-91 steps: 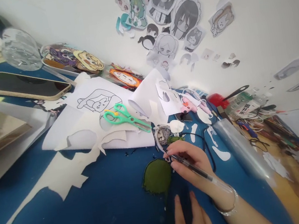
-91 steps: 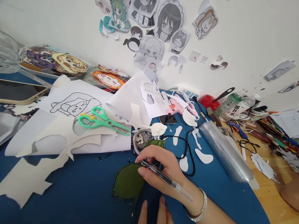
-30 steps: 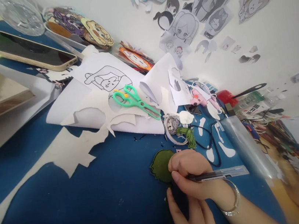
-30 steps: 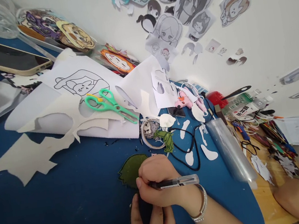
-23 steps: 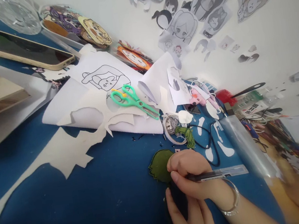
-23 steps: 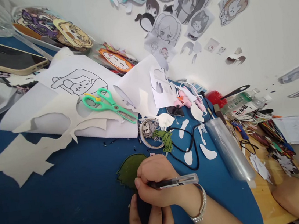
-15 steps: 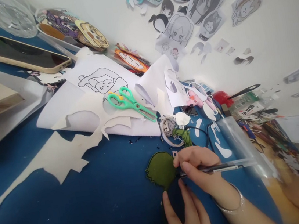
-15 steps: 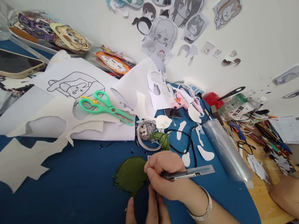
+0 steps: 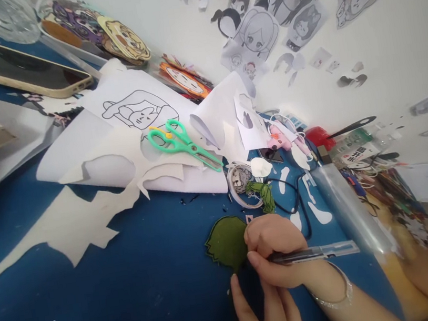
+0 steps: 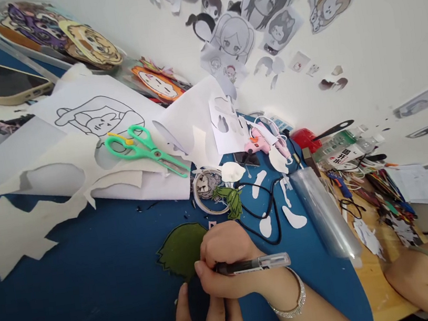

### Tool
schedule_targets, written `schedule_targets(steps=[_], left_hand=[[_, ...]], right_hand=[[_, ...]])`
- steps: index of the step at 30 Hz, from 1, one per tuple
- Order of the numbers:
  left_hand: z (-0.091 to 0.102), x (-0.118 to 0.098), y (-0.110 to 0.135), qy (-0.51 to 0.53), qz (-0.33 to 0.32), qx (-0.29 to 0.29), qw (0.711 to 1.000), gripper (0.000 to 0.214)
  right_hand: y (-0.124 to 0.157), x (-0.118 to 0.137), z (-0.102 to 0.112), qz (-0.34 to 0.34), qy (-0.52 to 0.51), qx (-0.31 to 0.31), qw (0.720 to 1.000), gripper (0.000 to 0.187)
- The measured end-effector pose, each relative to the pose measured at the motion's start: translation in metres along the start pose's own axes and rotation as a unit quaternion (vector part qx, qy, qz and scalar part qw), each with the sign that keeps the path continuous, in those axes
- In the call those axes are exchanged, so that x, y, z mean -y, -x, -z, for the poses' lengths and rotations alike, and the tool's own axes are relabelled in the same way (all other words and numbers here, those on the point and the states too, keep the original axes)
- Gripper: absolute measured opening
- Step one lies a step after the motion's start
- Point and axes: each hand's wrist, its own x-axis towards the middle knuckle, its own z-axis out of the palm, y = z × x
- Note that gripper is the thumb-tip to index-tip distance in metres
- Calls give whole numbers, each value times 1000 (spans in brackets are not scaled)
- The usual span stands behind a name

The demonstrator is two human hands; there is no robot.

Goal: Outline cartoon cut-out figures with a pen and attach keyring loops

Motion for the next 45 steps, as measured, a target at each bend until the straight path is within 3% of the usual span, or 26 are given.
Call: schedule_targets(steps=[5,20,26,38,45], left_hand=[[0,3,1,-10,-23,2,1000,27],[-2,-4,4,-14,8,21,1000,22],[-1,-1,4,-6,-16,13,1000,31],[-3,-5,4,-20,16,22,999,26],[-2,-2,5,-22,-8,11,1000,21]], right_hand=[[1,-1,2,-10,4,3,1000,34],[0,3,2,-8,0,-14,1000,33],[1,1,3,-24,-5,-11,1000,34],[0,2,4,-17,15,-14,1000,34],[1,-1,7,-34,10,-27,999,35]])
